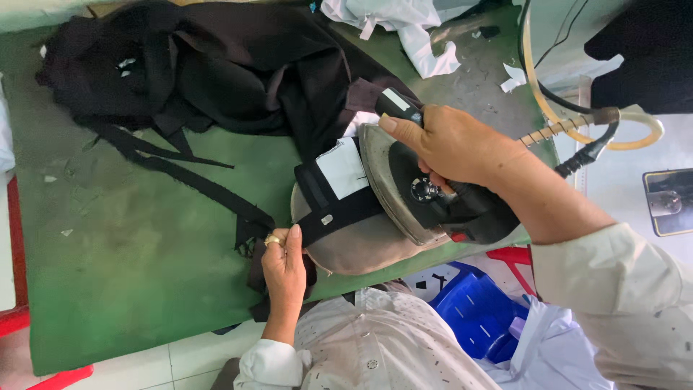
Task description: The person presses different parts of black trousers on a padded board using an iron and a stone block.
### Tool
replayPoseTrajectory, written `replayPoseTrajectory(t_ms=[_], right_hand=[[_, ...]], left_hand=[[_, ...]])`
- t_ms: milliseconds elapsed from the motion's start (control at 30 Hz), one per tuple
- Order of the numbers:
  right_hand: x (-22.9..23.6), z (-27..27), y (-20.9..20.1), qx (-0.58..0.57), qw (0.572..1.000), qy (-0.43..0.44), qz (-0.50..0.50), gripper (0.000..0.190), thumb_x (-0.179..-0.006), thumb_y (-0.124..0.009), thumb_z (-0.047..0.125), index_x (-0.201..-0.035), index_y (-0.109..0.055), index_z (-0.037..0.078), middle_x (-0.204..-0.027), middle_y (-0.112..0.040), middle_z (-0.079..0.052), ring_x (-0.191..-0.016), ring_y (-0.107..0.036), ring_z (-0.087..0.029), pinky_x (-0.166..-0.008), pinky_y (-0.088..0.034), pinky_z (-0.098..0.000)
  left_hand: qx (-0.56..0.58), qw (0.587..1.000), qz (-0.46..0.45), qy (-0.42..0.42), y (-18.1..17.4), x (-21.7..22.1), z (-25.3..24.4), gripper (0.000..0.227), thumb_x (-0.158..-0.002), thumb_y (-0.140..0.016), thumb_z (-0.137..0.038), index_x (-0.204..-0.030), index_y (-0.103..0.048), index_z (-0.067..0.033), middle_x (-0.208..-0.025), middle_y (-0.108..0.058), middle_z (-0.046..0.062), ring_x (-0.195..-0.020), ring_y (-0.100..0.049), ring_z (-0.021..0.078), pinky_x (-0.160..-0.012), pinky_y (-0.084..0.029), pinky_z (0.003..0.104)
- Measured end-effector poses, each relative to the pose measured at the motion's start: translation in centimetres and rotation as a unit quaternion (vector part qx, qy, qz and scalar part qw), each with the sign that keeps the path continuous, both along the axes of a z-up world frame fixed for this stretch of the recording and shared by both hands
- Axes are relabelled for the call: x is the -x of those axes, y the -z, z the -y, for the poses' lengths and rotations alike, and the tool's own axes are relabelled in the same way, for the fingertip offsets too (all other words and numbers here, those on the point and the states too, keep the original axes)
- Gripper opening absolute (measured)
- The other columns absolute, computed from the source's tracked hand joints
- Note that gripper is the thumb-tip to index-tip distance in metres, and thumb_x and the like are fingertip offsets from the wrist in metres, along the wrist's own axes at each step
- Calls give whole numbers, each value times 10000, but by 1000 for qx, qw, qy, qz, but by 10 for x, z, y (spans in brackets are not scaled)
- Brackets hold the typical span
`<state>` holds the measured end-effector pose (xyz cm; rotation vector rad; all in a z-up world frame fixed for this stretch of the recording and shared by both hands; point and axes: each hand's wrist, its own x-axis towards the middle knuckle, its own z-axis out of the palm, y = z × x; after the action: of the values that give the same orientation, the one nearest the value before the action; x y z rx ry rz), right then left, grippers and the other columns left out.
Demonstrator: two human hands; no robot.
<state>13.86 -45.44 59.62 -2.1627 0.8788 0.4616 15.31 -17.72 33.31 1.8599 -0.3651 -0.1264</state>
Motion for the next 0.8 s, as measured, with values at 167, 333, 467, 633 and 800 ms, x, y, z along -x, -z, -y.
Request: replayPoseTrajectory(t_ms=[167,333,467,633,800], right_hand=[[0,-1,7,53,999,-9,9,669,-1084,-444,586,-1001,-578,-64,-625,-606,-169,-425,-621,-237,-303,-529,-363],[-4,7,10,85,996,5,12,680,-1102,-425,585,-1002,-590,-66,-633,-611,-155,-433,-618,-215,-316,-514,-346],[-6,19,15,100,995,21,20,720,-1077,-446,646,-958,-596,-49,-620,-611,-146,-430,-619,-213,-309,-516,-340],[-5,34,24,130,991,24,15,740,-1058,-472,692,-902,-605,-19,-599,-616,-121,-433,-638,-221,-352,-545,-365],[0,45,21,109,992,44,45,705,-1085,-483,681,-945,-633,6,-621,-611,-125,-425,-604,-201,-334,-510,-315]], left_hand=[[3,1000,-4,-1,12,-2,-2,408,-1093,-557,-316,-737,-545,-117,-577,-531,85,-634,-479,231,-740,-482,338],[-8,1000,10,-5,-5,-2,1,420,-1103,-544,-306,-723,-527,-128,-559,-514,80,-618,-470,213,-743,-487,322],[-10,999,36,-7,-10,-2,2,422,-1106,-543,-301,-725,-512,-123,-566,-471,80,-609,-441,206,-709,-465,320],[-5,999,41,-1,-9,-2,1,410,-1104,-538,-298,-733,-497,-128,-568,-480,73,-622,-447,209,-709,-463,337],[-27,999,37,-21,-5,0,2,419,-1107,-552,-304,-734,-532,-114,-568,-450,78,-603,-463,215,-694,-474,319]])
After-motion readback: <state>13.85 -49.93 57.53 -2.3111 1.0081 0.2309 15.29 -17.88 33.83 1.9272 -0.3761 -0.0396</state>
